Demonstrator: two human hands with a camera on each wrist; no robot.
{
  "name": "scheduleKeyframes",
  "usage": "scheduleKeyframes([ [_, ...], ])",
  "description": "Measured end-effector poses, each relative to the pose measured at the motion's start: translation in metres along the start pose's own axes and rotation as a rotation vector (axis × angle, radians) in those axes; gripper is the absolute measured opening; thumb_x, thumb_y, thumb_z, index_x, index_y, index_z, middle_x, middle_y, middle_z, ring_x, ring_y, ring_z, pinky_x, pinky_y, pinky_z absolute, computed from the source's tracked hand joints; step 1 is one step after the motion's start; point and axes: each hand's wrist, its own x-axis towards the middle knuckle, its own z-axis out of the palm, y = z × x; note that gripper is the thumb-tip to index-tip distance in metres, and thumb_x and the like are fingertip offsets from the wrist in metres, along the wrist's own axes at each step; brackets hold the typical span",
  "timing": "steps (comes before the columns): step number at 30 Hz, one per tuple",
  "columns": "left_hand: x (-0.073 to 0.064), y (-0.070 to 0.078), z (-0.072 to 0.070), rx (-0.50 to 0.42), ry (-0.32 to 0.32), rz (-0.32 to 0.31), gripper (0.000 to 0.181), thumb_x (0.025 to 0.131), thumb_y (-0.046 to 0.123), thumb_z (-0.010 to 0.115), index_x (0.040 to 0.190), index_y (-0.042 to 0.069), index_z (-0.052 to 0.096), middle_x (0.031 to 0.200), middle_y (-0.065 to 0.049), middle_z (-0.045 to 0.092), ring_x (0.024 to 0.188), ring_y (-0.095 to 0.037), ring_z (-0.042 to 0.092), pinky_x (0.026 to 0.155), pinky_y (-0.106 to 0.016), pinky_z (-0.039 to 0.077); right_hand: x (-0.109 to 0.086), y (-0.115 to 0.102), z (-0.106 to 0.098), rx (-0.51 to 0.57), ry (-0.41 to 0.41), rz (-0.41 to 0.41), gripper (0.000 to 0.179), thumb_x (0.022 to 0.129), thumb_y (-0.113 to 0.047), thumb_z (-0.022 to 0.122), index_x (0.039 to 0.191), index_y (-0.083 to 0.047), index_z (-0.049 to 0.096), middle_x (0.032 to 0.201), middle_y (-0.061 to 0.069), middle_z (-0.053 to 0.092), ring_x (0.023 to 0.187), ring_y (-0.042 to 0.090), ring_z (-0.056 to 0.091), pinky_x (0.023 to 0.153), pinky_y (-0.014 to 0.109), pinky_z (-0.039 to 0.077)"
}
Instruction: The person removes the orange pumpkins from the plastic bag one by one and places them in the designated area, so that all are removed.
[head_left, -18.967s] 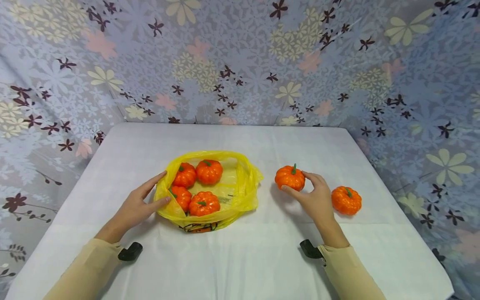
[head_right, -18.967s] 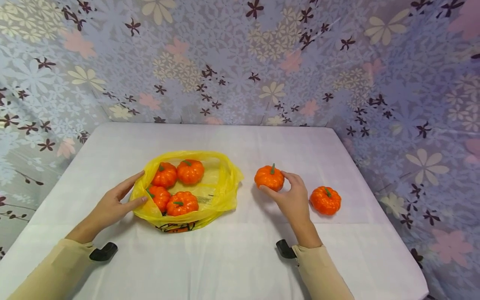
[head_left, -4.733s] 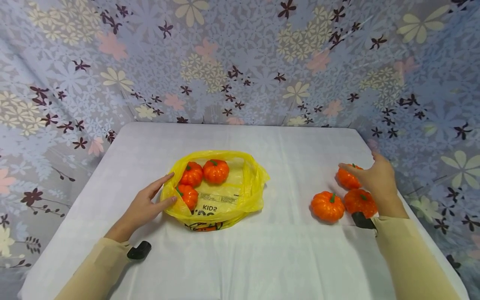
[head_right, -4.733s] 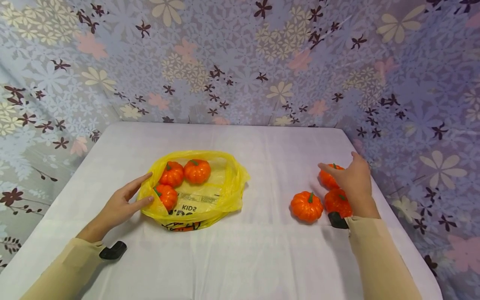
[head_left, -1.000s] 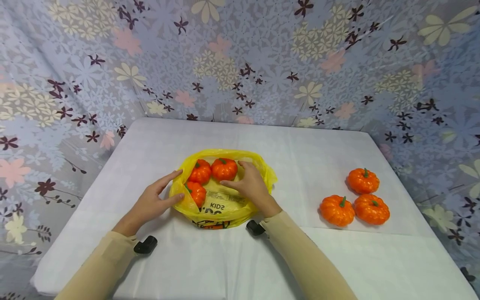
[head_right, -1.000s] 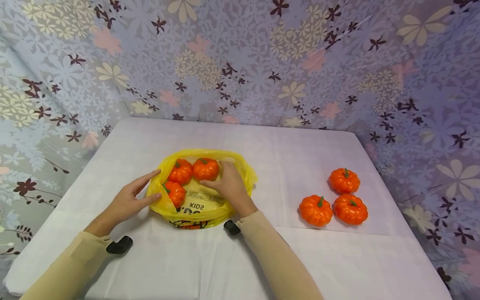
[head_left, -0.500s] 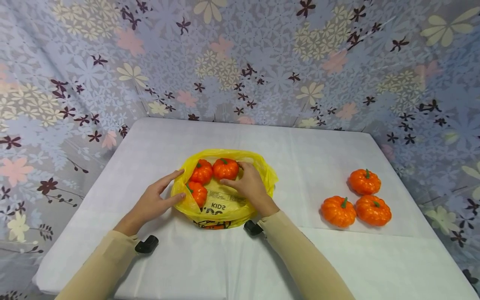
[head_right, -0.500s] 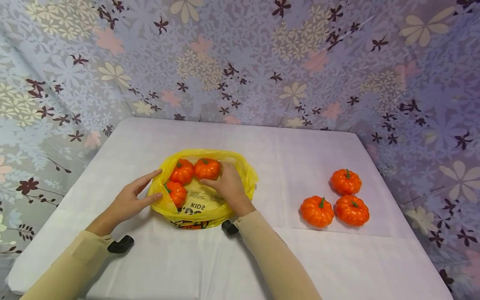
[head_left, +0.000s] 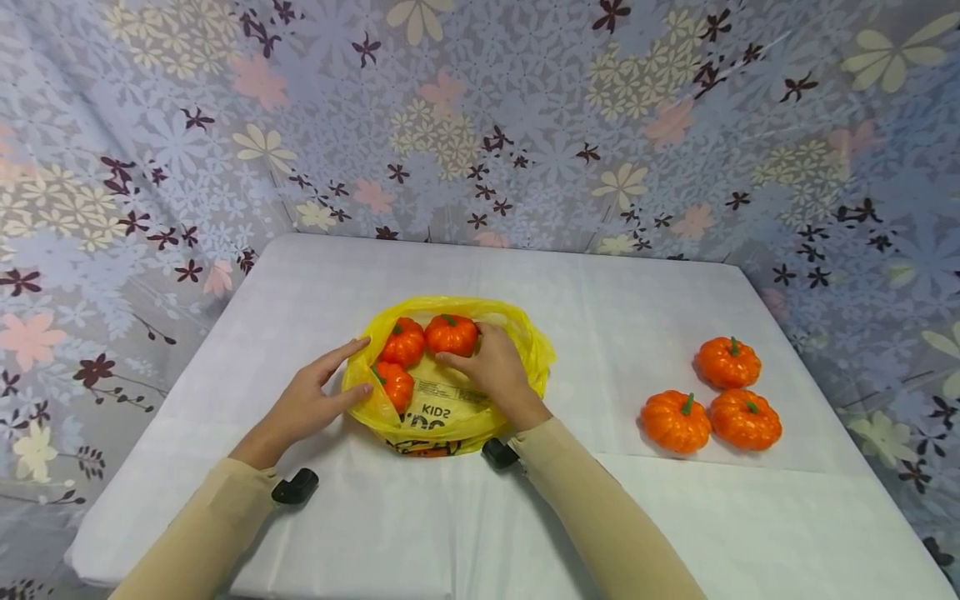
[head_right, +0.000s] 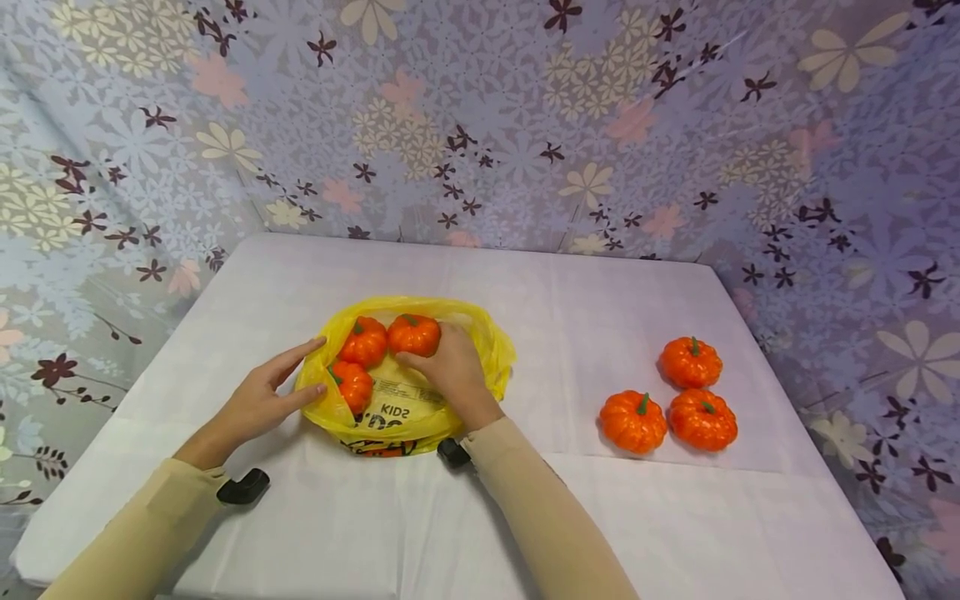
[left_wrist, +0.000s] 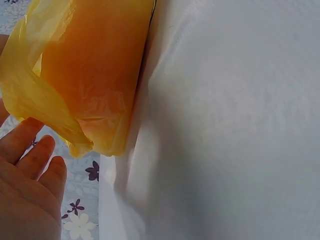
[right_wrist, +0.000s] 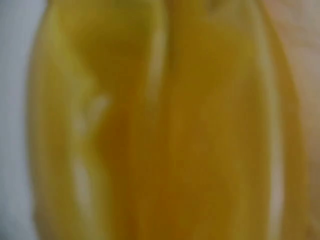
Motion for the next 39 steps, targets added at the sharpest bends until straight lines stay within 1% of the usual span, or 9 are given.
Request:
scheduleKeyframes([
  [5,0.0,0.0,0.001,0.004,-0.008,0.007,0.069,0.095,0.035,0.071,0.155,0.019,0.042,0.161,-0.01,0.033,0.148,-0.035,0.026,0.117,-0.061,0.023,-0.003,-0.002,-0.003,-0.024,0.002,-0.007,0.083,0.079,-0.048,0.085,0.14,-0.001,0.054,0.131,0.014,0.06,0.116,0.029,0.058,0.099,0.043,0.052],
  [9,0.0,0.0,0.0,0.006,-0.007,0.007,0.069,0.095,0.036,0.071,0.155,0.02,0.042,0.161,-0.01,0.033,0.148,-0.035,0.026,0.117,-0.061,0.023,-0.006,-0.001,-0.006,0.0,0.01,-0.012,0.082,0.077,-0.047,0.087,0.139,-0.002,0.055,0.13,0.012,0.061,0.115,0.028,0.059,0.099,0.042,0.052],
  [17,0.0,0.001,-0.001,0.01,-0.007,0.007,0.069,0.095,0.036,0.071,0.156,0.019,0.042,0.161,-0.011,0.033,0.148,-0.036,0.026,0.116,-0.062,0.023,-0.012,0.002,-0.017,-0.001,0.025,-0.041,0.081,0.076,-0.047,0.087,0.137,-0.004,0.057,0.128,0.01,0.062,0.113,0.027,0.06,0.096,0.041,0.054],
  [22,0.001,0.002,0.0,0.017,-0.008,0.011,0.069,0.095,0.037,0.07,0.156,0.019,0.041,0.161,-0.011,0.033,0.148,-0.036,0.026,0.116,-0.062,0.024,-0.016,0.001,-0.022,0.019,0.033,-0.079,0.077,0.076,-0.046,0.088,0.136,-0.006,0.059,0.128,0.007,0.064,0.114,0.025,0.061,0.099,0.04,0.052],
  [26,0.001,0.003,0.0,0.018,-0.008,0.015,0.069,0.095,0.036,0.071,0.155,0.018,0.042,0.161,-0.011,0.033,0.148,-0.036,0.026,0.116,-0.062,0.024,-0.02,-0.001,-0.026,0.049,0.04,-0.091,0.077,0.076,-0.046,0.088,0.136,-0.007,0.059,0.13,0.006,0.063,0.118,0.026,0.059,0.103,0.041,0.049],
  [31,0.002,0.004,0.0,0.028,-0.003,0.016,0.069,0.096,0.036,0.071,0.155,0.018,0.042,0.161,-0.011,0.033,0.148,-0.037,0.027,0.116,-0.062,0.024,-0.024,-0.003,-0.033,0.054,0.052,-0.09,0.08,0.075,-0.049,0.087,0.137,-0.006,0.059,0.134,0.009,0.061,0.123,0.03,0.056,0.106,0.043,0.046],
  [37,0.001,0.004,0.0,0.029,-0.016,0.001,0.07,0.096,0.037,0.07,0.156,0.019,0.04,0.161,-0.01,0.033,0.148,-0.036,0.026,0.116,-0.061,0.024,-0.027,-0.003,-0.046,0.06,0.06,-0.111,0.083,0.075,-0.051,0.087,0.137,-0.004,0.059,0.134,0.011,0.061,0.123,0.031,0.057,0.104,0.044,0.048],
  [39,0.0,0.004,-0.001,0.029,-0.02,0.001,0.07,0.096,0.037,0.07,0.156,0.018,0.04,0.161,-0.009,0.033,0.148,-0.036,0.026,0.116,-0.061,0.024,-0.028,-0.002,-0.052,0.056,0.062,-0.105,0.085,0.075,-0.051,0.086,0.138,-0.003,0.058,0.135,0.012,0.061,0.124,0.031,0.056,0.105,0.045,0.047],
])
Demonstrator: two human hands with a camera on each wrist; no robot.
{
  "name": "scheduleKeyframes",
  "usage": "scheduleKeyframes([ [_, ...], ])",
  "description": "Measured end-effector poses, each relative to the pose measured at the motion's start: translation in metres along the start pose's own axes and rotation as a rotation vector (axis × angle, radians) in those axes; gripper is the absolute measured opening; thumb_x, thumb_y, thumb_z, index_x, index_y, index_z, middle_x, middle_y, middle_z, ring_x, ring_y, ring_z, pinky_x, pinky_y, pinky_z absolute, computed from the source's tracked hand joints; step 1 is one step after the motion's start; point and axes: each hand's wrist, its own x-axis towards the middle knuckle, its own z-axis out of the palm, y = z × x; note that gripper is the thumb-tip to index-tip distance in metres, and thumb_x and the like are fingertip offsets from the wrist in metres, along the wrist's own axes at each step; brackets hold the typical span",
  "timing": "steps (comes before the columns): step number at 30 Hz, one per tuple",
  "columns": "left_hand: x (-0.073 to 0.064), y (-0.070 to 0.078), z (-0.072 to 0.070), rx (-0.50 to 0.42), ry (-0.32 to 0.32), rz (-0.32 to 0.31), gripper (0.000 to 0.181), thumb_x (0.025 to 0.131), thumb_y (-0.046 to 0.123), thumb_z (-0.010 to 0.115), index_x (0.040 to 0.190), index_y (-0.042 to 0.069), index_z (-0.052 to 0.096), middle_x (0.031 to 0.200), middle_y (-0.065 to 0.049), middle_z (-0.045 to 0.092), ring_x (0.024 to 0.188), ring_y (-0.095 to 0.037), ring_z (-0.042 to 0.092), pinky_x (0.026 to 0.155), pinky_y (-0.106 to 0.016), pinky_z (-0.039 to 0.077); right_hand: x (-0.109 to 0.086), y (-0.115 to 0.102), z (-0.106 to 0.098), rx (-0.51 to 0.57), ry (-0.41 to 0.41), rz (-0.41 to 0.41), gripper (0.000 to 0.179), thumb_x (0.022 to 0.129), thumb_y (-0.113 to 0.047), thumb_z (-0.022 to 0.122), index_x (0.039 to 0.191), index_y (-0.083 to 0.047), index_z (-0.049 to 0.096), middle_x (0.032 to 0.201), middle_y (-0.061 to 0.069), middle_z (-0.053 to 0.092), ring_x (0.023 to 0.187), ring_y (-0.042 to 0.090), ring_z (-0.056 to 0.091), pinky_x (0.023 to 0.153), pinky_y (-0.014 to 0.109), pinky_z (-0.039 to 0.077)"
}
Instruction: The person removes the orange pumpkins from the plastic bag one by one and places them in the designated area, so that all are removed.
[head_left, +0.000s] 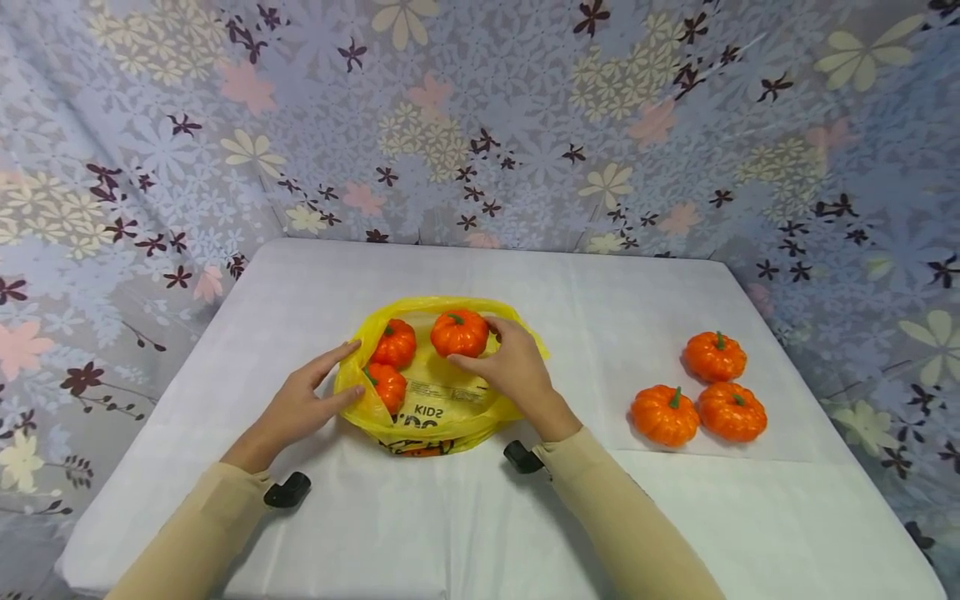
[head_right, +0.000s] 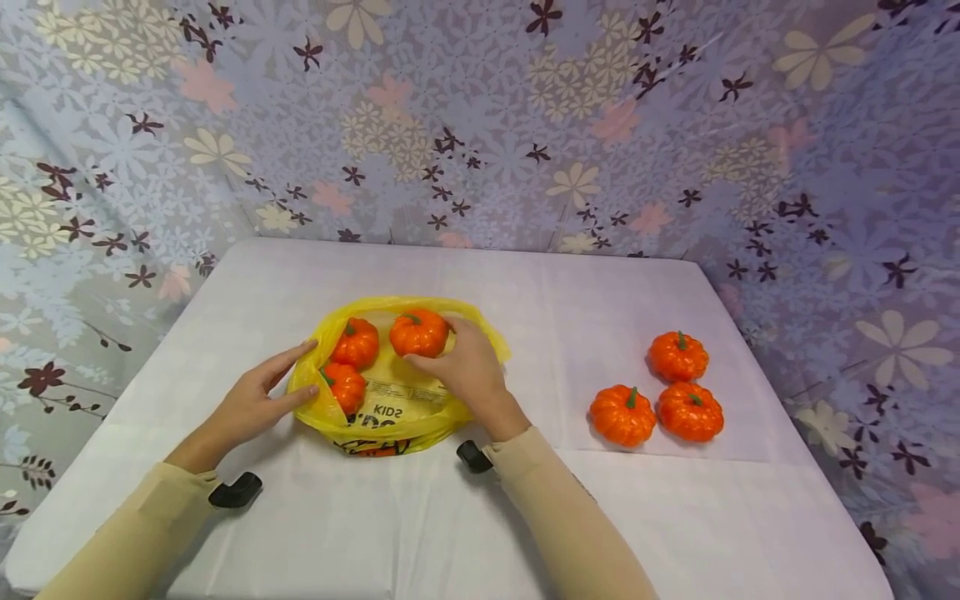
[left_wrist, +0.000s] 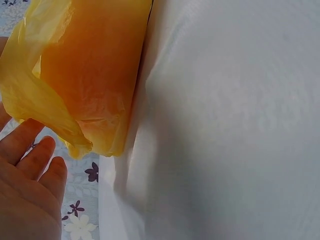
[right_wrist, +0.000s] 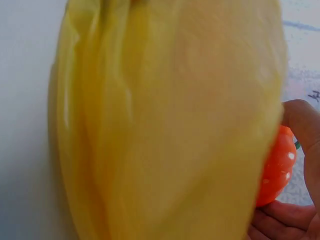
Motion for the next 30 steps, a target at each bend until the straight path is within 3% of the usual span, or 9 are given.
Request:
scheduleKeyframes([
  [8,0.001,0.0,-0.004,0.014,0.008,0.019,0.07,0.096,0.037,0.07,0.156,0.016,0.04,0.162,-0.011,0.032,0.148,-0.036,0.025,0.116,-0.061,0.024,-0.001,0.008,-0.029,-0.002,0.038,0.05,0.084,0.077,-0.05,0.086,0.139,-0.002,0.056,0.136,0.014,0.058,0.124,0.032,0.053,0.105,0.047,0.047],
  [20,0.002,-0.001,-0.001,0.006,0.002,0.007,0.07,0.096,0.037,0.07,0.156,0.016,0.04,0.161,-0.01,0.032,0.148,-0.036,0.026,0.116,-0.061,0.025,-0.012,0.034,-0.072,-0.028,0.131,0.052,0.082,0.076,-0.051,0.086,0.137,-0.004,0.059,0.133,0.013,0.06,0.12,0.033,0.056,0.097,0.048,0.051],
  [30,0.003,0.001,0.001,-0.012,-0.002,-0.004,0.069,0.097,0.036,0.069,0.156,0.018,0.04,0.162,-0.01,0.032,0.148,-0.036,0.025,0.116,-0.062,0.024,-0.022,0.052,-0.106,-0.067,0.211,0.105,0.085,0.076,-0.053,0.085,0.138,-0.002,0.058,0.135,0.016,0.06,0.123,0.034,0.057,0.102,0.049,0.049],
])
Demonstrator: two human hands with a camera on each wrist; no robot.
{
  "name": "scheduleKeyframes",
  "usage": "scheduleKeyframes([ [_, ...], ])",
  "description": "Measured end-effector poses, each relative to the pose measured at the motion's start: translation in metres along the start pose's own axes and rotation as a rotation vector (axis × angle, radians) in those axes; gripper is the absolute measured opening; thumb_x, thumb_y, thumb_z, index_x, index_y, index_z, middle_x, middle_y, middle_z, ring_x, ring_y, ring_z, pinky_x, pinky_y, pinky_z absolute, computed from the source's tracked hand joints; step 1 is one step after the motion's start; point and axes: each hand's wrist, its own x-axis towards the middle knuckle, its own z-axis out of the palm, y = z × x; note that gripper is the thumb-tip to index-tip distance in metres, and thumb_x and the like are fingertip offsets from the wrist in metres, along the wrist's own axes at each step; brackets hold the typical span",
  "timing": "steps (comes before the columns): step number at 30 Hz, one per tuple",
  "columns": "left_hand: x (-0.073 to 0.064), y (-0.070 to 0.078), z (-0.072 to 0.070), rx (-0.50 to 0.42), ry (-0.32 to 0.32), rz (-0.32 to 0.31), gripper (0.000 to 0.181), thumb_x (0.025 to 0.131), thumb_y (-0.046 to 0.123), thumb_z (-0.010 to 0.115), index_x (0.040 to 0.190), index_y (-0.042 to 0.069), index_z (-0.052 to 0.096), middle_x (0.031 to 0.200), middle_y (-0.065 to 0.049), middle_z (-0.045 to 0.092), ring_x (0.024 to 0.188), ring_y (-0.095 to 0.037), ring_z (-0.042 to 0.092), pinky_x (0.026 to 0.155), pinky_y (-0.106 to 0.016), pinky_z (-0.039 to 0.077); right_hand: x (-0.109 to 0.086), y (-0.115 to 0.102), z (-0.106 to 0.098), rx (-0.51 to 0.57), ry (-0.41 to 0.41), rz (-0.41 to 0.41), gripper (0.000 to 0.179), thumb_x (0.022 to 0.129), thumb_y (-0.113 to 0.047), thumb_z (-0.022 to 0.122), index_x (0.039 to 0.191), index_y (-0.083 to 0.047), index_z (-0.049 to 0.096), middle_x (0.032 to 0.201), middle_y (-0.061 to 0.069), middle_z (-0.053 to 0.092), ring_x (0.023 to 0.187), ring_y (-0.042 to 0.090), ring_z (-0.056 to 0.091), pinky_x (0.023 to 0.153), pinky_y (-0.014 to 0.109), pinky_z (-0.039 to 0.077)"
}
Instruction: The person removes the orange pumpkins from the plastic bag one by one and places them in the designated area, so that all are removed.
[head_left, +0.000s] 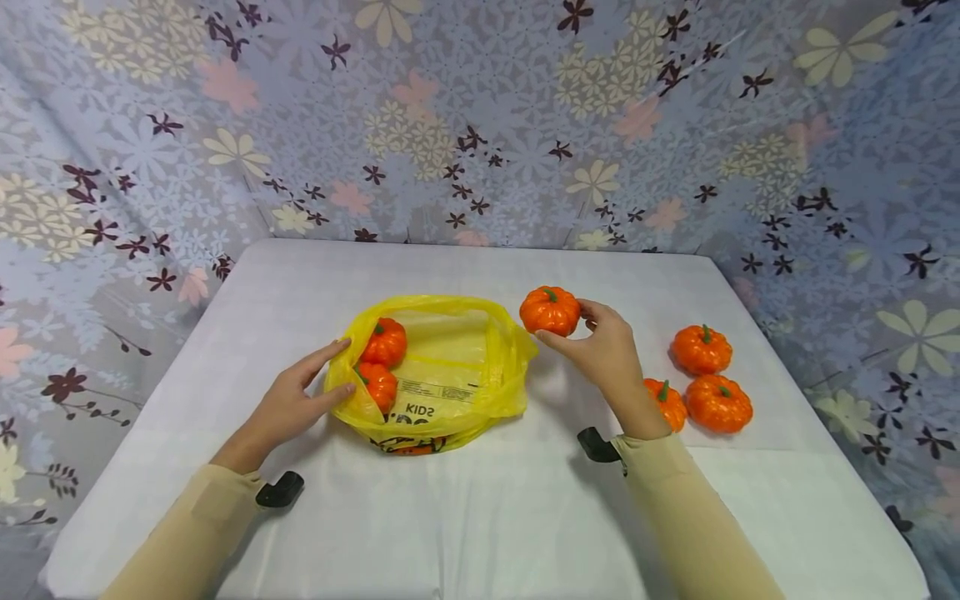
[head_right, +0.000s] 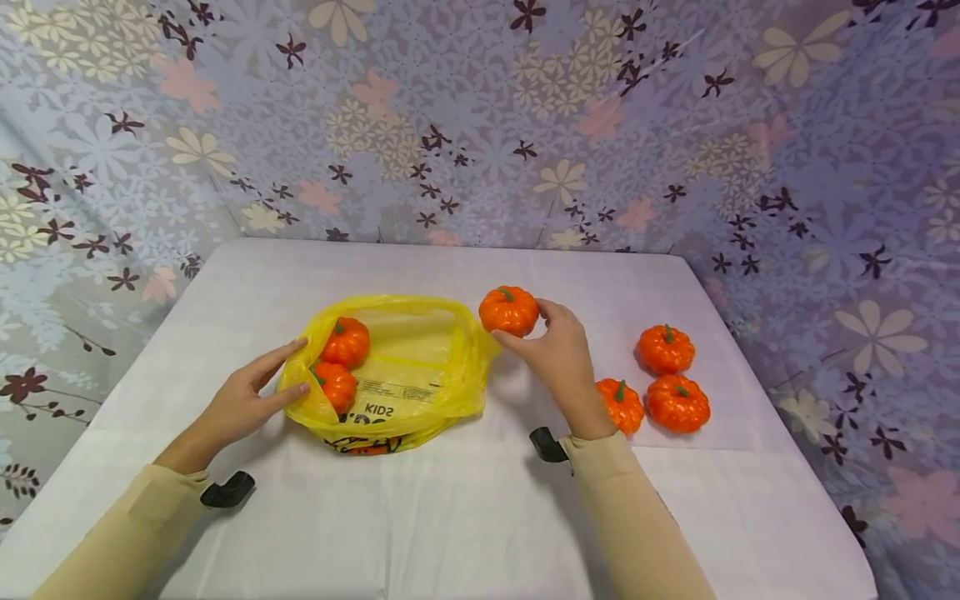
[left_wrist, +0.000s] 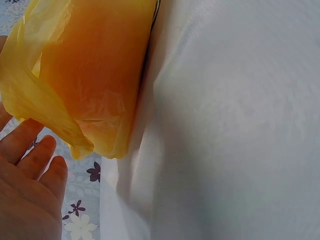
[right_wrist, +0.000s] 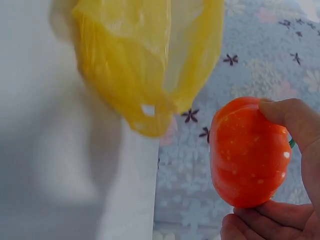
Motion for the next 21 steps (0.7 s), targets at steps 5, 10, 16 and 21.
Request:
scheduleKeyframes([
  [5,0.0,0.001,0.0,0.002,0.001,-0.011,0.069,0.097,0.037,0.069,0.156,0.018,0.04,0.162,-0.009,0.031,0.149,-0.036,0.025,0.116,-0.062,0.023,-0.002,0.01,-0.016,0.001,0.018,0.047,0.085,0.075,-0.054,0.085,0.137,-0.001,0.058,0.136,0.018,0.059,0.126,0.037,0.054,0.104,0.052,0.046],
  [10,0.0,0.002,0.001,0.001,-0.002,-0.018,0.069,0.097,0.037,0.068,0.157,0.018,0.039,0.162,-0.009,0.031,0.149,-0.036,0.024,0.117,-0.062,0.023,-0.004,0.022,-0.033,-0.044,0.026,0.065,0.089,0.076,-0.057,0.083,0.139,0.0,0.057,0.137,0.021,0.057,0.127,0.038,0.052,0.105,0.055,0.044],
  [16,0.0,0.004,0.002,-0.004,-0.008,-0.027,0.069,0.097,0.037,0.068,0.157,0.018,0.039,0.162,-0.009,0.03,0.149,-0.036,0.023,0.117,-0.062,0.022,-0.009,0.037,-0.054,-0.064,0.049,0.094,0.095,0.075,-0.061,0.082,0.142,0.0,0.054,0.14,0.022,0.055,0.129,0.041,0.05,0.105,0.056,0.043],
  [21,0.001,0.006,0.004,-0.015,-0.011,-0.03,0.069,0.097,0.037,0.069,0.156,0.018,0.04,0.162,-0.009,0.03,0.149,-0.036,0.022,0.117,-0.062,0.021,-0.012,0.044,-0.07,-0.036,0.055,0.157,0.101,0.073,-0.064,0.081,0.148,-0.003,0.05,0.145,0.022,0.051,0.131,0.043,0.048,0.106,0.059,0.042],
])
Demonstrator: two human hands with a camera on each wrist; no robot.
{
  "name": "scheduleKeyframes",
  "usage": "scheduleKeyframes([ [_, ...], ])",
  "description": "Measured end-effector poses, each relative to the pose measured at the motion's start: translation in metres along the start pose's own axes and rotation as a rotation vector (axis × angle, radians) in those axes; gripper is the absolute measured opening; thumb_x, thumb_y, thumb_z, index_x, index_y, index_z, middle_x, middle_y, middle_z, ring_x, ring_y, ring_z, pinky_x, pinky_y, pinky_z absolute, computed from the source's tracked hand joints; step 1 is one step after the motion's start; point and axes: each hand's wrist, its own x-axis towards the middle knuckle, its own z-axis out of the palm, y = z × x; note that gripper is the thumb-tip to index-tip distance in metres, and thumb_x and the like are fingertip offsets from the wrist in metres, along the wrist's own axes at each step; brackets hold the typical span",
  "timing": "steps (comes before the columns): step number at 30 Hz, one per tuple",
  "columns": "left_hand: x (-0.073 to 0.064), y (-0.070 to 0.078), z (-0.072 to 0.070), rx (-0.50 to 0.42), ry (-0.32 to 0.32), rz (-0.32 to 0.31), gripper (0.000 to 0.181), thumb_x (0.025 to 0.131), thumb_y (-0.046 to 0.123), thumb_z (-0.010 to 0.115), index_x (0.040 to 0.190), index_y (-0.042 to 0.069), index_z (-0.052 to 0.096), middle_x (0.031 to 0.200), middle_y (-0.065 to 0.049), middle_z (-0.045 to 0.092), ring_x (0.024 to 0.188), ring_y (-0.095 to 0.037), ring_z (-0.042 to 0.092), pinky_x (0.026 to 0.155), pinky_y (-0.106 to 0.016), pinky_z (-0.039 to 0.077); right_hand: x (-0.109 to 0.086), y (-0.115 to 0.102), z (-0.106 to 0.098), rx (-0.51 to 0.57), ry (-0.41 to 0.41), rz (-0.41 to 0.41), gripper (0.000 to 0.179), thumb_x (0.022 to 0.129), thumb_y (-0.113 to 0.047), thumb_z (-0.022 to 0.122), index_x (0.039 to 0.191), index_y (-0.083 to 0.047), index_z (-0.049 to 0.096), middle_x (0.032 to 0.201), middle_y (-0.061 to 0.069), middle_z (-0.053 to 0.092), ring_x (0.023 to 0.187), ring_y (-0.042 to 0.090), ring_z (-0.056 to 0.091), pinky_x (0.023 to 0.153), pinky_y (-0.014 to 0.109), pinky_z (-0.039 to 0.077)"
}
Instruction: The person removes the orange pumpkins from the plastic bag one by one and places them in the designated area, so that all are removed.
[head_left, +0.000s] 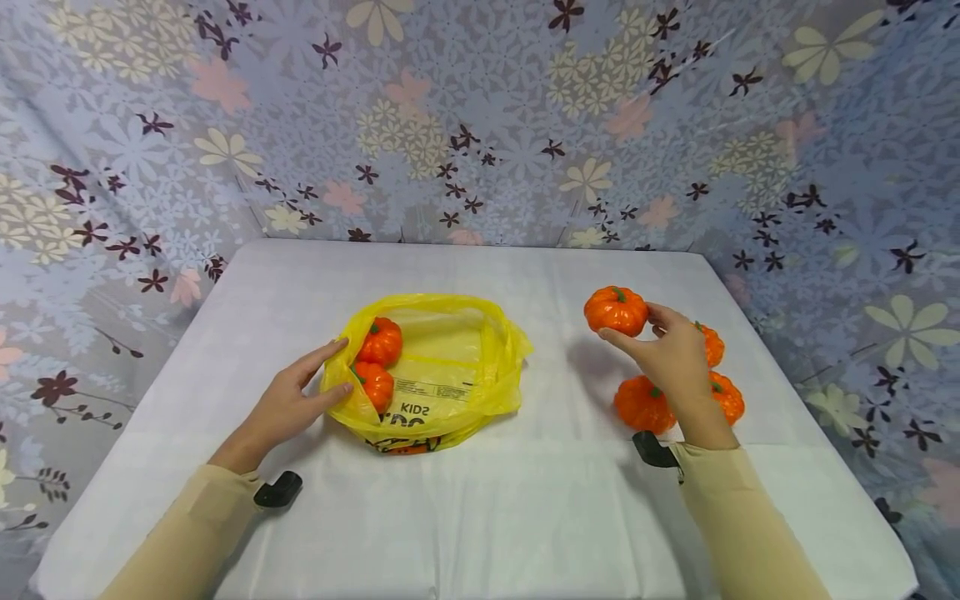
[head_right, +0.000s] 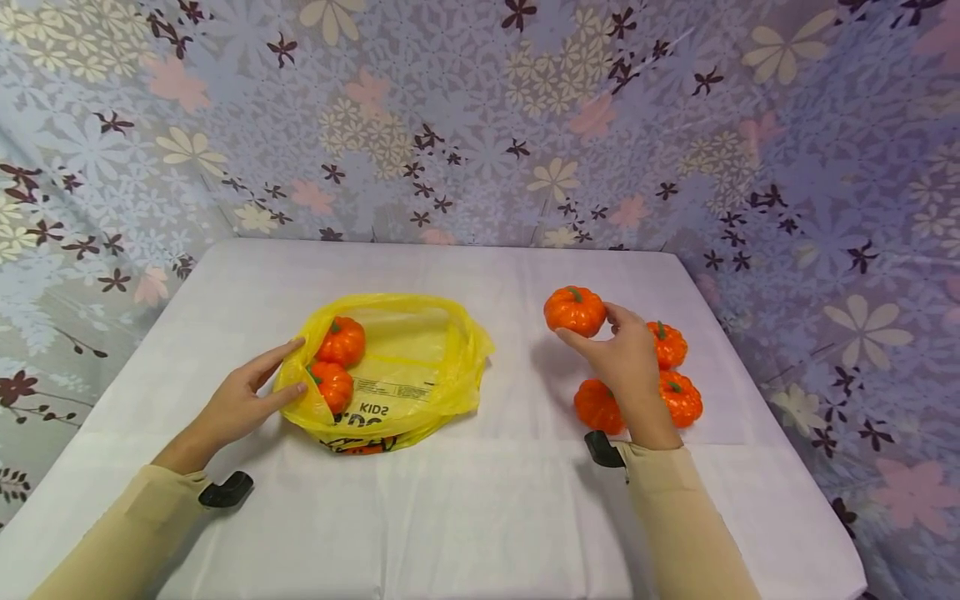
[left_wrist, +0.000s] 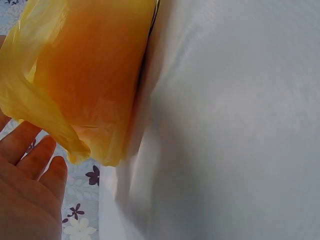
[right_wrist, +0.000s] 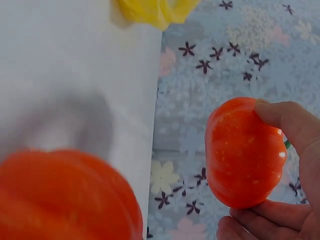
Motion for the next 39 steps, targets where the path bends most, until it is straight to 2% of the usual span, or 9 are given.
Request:
scheduleKeyframes([
  [3,0.0,0.0,0.0,0.002,-0.002,-0.006,0.07,0.097,0.037,0.069,0.157,0.018,0.039,0.163,-0.01,0.03,0.15,-0.036,0.022,0.117,-0.062,0.021,-0.001,0.004,-0.007,0.033,-0.009,0.051,0.104,0.073,-0.065,0.081,0.151,-0.005,0.046,0.149,0.021,0.047,0.132,0.042,0.046,0.107,0.059,0.04],
  [10,0.0,-0.001,0.001,0.002,0.0,-0.008,0.07,0.096,0.038,0.069,0.157,0.018,0.039,0.163,-0.009,0.03,0.15,-0.036,0.022,0.117,-0.062,0.021,0.001,0.019,-0.022,-0.004,0.014,0.099,0.105,0.075,-0.066,0.079,0.152,-0.003,0.044,0.146,0.024,0.047,0.13,0.043,0.045,0.107,0.06,0.04],
  [15,0.0,-0.002,0.001,-0.006,-0.001,-0.006,0.07,0.096,0.038,0.069,0.157,0.018,0.039,0.163,-0.01,0.029,0.15,-0.036,0.021,0.117,-0.061,0.021,0.003,0.032,-0.029,-0.025,-0.042,0.142,0.109,0.078,-0.065,0.077,0.154,0.001,0.037,0.151,0.026,0.043,0.135,0.045,0.041,0.107,0.063,0.038],
  [21,0.0,-0.003,0.003,-0.01,-0.001,0.013,0.07,0.096,0.036,0.069,0.157,0.016,0.039,0.163,-0.011,0.03,0.15,-0.036,0.021,0.118,-0.06,0.021,0.004,0.043,-0.032,-0.094,-0.086,0.192,0.112,0.076,-0.072,0.074,0.153,0.001,0.038,0.154,0.027,0.037,0.14,0.048,0.033,0.108,0.066,0.035],
  [28,0.001,-0.002,0.004,-0.007,0.001,0.013,0.07,0.096,0.036,0.07,0.156,0.016,0.039,0.162,-0.011,0.03,0.15,-0.036,0.021,0.118,-0.06,0.021,0.006,0.051,-0.032,-0.202,-0.107,0.234,0.116,0.072,-0.078,0.071,0.152,0.002,0.04,0.148,0.037,0.035,0.136,0.055,0.022,0.104,0.07,0.034],
  [33,0.0,0.0,0.004,-0.013,0.001,0.01,0.07,0.096,0.035,0.07,0.156,0.016,0.04,0.163,-0.011,0.029,0.15,-0.036,0.021,0.118,-0.06,0.02,0.008,0.053,-0.029,-0.295,-0.111,0.243,0.119,0.071,-0.08,0.071,0.152,0.002,0.04,0.142,0.038,0.04,0.125,0.055,0.026,0.096,0.067,0.037],
  [39,-0.001,0.001,0.004,-0.015,0.003,0.011,0.069,0.096,0.035,0.07,0.156,0.016,0.04,0.163,-0.011,0.029,0.15,-0.036,0.021,0.118,-0.06,0.02,0.011,0.054,-0.026,-0.375,-0.118,0.224,0.12,0.071,-0.082,0.069,0.149,0.004,0.042,0.136,0.04,0.043,0.117,0.056,0.029,0.094,0.067,0.03],
])
